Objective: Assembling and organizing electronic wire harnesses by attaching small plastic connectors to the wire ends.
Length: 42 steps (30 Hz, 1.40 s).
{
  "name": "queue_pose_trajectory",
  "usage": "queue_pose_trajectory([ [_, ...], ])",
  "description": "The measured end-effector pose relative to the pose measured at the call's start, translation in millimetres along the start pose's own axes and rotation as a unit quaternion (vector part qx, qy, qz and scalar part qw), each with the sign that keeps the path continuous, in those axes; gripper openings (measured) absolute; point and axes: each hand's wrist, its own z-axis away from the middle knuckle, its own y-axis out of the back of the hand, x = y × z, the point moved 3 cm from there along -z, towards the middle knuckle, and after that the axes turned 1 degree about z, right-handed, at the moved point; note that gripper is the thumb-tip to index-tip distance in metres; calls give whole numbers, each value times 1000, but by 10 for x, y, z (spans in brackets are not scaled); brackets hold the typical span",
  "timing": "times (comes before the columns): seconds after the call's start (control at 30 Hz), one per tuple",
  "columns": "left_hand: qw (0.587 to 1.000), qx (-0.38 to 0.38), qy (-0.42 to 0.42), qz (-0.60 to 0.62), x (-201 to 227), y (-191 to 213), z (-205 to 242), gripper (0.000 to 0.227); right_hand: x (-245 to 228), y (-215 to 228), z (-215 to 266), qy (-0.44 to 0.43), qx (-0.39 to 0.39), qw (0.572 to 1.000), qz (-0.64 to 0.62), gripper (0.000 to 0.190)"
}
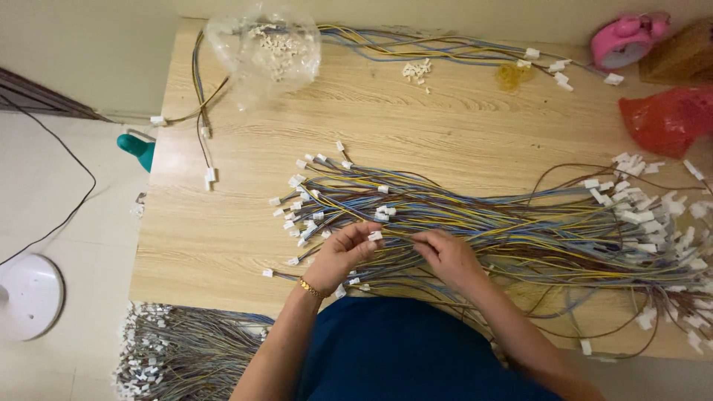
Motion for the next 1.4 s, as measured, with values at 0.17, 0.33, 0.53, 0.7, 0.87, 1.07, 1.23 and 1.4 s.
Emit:
queue_pose_trajectory([
  [0.17, 999, 11, -29, 22, -146, -4, -10, 26, 167, -127, 133, 9, 2, 1000, -15, 23],
  [0.33, 999, 38, -24, 15, -349, 91, -63, 25, 91, -110, 167, -12, -12, 1000, -12, 20],
  [0.53, 998, 59, -31, -2, -371, 142, -64, 25, 85, -105, 172, 6, 5, 1000, -21, 21],
  [0.7, 997, 73, -14, -36, -448, 239, -85, 25, 151, -175, 166, 0, -18, 1000, -14, 21],
  [0.87, 995, 87, -3, -43, -447, 191, -123, 25, 214, -188, 192, 28, -5, 999, -17, 25],
  [1.07, 995, 83, -31, -38, -439, 211, -114, 25, 193, -139, 176, 43, 23, 998, -38, 23],
  [1.23, 996, 80, -9, -30, -354, 173, 10, 23, 218, -147, 202, 67, 41, 996, -37, 21],
  [1.4, 997, 58, -25, -36, -581, 278, 44, 21, 212, -157, 271, 77, 40, 996, -34, 20],
])
